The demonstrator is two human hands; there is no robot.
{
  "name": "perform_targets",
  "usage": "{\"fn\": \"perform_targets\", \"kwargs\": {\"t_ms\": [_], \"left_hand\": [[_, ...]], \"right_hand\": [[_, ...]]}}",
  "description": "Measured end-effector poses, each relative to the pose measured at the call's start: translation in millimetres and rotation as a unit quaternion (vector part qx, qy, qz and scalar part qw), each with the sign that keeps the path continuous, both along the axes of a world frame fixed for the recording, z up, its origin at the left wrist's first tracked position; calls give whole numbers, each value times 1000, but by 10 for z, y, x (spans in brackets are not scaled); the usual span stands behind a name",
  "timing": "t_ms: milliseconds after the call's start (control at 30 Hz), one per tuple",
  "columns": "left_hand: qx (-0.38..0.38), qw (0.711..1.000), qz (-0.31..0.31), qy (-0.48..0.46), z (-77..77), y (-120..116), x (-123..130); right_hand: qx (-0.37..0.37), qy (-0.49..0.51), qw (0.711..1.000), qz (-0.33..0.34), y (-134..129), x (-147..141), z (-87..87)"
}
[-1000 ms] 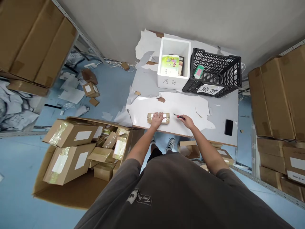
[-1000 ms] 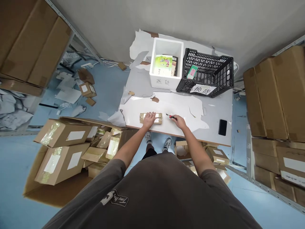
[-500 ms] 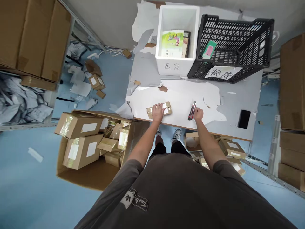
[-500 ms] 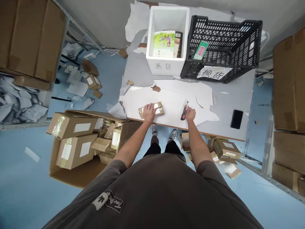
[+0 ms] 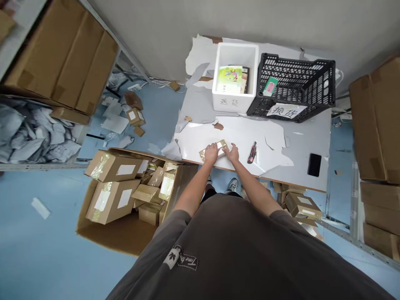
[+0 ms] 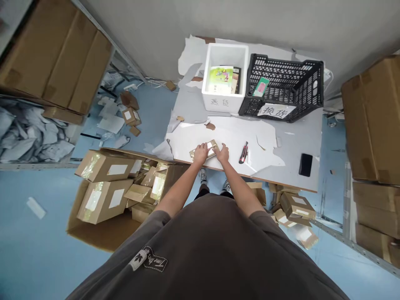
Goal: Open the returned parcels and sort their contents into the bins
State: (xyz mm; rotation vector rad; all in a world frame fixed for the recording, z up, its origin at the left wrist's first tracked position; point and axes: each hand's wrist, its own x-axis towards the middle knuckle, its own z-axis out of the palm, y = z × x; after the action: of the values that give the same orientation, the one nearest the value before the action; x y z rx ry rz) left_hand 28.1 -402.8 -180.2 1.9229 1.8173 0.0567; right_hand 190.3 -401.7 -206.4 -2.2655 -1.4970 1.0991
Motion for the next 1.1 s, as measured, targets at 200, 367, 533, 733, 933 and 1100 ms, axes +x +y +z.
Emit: {"fn": "perform_targets", "kwargs": {"t_ms": [200, 367, 533, 733, 933, 1100], "left_hand": [[-31, 994, 97, -34, -60, 63, -374], [-35, 972, 203, -114, -115, -18, -764], [37, 983, 141, -115, -57, -88, -831], [-11, 993, -26, -116, 0, -104, -700], [-37, 990, -16, -133, 46, -141, -736], [-47, 991, -12, -125, 78, -146, -715]], "right_hand": [[37, -11, 999, -14, 410, -293, -29], [-1, -35, 999, 26, 785, -687, 18], [32, -24, 999, 31, 774, -689, 98], [47, -35, 990, 131, 325, -635, 311], [72, 39, 994, 75, 193, -318, 384], [6, 128, 991, -41, 117, 11, 94]]}}
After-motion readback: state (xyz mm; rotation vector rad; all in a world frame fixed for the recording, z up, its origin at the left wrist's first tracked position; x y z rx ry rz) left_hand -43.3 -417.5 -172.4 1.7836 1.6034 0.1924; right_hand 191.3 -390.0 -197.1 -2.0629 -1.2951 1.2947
